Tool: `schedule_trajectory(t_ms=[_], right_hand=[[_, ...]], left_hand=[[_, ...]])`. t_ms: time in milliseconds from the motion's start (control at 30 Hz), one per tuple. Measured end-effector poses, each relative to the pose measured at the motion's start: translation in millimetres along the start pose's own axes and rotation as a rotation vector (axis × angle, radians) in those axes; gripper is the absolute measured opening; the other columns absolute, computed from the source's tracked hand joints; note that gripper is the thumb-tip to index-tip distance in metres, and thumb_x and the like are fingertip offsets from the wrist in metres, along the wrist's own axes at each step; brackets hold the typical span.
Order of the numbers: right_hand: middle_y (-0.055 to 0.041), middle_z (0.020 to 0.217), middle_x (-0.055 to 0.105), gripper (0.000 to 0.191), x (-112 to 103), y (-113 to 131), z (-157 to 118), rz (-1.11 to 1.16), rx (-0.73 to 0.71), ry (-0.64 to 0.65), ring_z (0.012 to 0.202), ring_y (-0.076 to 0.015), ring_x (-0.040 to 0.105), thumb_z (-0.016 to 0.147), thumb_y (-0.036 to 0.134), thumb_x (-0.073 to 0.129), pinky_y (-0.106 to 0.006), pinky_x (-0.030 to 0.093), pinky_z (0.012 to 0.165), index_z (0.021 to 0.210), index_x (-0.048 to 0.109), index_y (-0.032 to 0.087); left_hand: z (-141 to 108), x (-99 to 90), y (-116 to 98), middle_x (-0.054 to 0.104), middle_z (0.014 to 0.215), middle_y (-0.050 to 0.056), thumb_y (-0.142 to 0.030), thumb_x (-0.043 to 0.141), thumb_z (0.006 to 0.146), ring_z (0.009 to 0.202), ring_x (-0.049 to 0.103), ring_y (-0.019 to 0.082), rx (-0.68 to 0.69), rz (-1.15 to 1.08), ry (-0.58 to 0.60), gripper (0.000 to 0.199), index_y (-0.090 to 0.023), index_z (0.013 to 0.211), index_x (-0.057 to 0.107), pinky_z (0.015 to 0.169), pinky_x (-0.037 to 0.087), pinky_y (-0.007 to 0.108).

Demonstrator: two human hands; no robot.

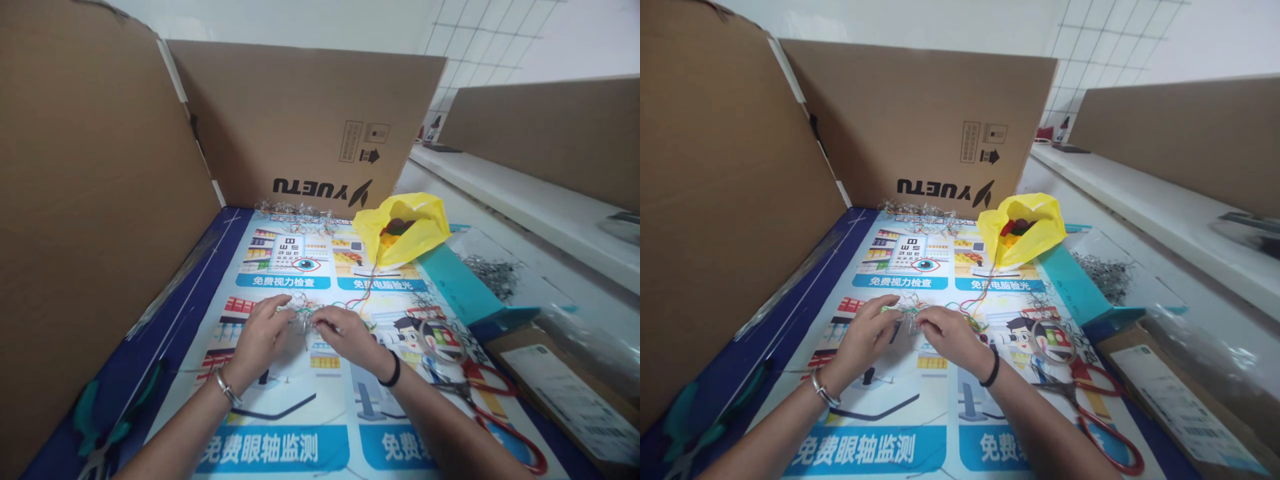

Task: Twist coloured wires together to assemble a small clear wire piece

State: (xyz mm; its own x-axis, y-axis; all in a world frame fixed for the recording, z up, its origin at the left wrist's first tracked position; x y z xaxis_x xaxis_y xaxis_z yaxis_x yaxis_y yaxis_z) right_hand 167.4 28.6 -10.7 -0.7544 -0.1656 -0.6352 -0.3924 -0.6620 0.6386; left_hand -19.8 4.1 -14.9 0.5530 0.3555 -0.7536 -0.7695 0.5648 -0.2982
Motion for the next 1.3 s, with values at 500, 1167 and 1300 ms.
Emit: schedule_trajectory(t_ms=[500, 1167, 1300], right_hand=[[0.0000, 0.082, 0.067, 0.022, -1.7, -4.8, 0.6, 0.094, 0.033, 0.015, 0.074, -0.0114, 0.061, 0.079, 0.007, 0.050, -0.022, 0.047, 0.070, 0.088, 0.064, 0.022], [-0.0020, 0.083, 0.068, 0.031, -10.4, -15.9, 4.3, 0.073, 0.156, 0.148, 0.076, -0.0124, 0.062, 0.078, 0.005, 0.043, -0.022, 0.046, 0.069, 0.091, 0.068, 0.018], [-0.0027, 0.087, 0.068, 0.031, -12.5, -9.0, 5.0, -0.102, 0.141, 0.184, 0.081, -0.0138, 0.062, 0.082, 0.008, 0.043, -0.023, 0.044, 0.073, 0.096, 0.067, 0.020]], left_hand=[[4.7, 0.7, -11.7, 0.047, 0.131, 0.011, -0.015, 0.053, 0.080, 0.118, 0.042, 0.030, -0.120, 0.086, 0.081, 0.016, -0.019, 0.084, 0.067, 0.097, 0.037, 0.049], [5.0, -4.5, -12.2, 0.053, 0.117, 0.010, -0.013, 0.054, 0.080, 0.113, 0.045, 0.027, -0.182, -0.117, -0.096, 0.011, -0.018, 0.074, 0.062, 0.090, 0.040, 0.045], [5.4, -7.7, -14.5, 0.057, 0.100, 0.010, -0.015, 0.056, 0.079, 0.100, 0.050, 0.026, -0.133, 0.001, -0.165, 0.008, -0.017, 0.079, 0.064, 0.085, 0.039, 0.044]])
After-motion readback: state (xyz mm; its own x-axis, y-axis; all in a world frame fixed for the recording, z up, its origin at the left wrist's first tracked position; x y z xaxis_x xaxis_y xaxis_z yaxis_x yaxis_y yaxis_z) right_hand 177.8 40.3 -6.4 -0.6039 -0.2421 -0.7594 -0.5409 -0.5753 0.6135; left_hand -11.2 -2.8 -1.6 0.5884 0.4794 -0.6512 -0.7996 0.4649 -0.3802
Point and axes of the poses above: each hand's wrist, its own z-axis towards the middle knuckle, its own x-axis out of the palm, y = z × x, the point moved 2 cm from there along z, towards the middle knuckle
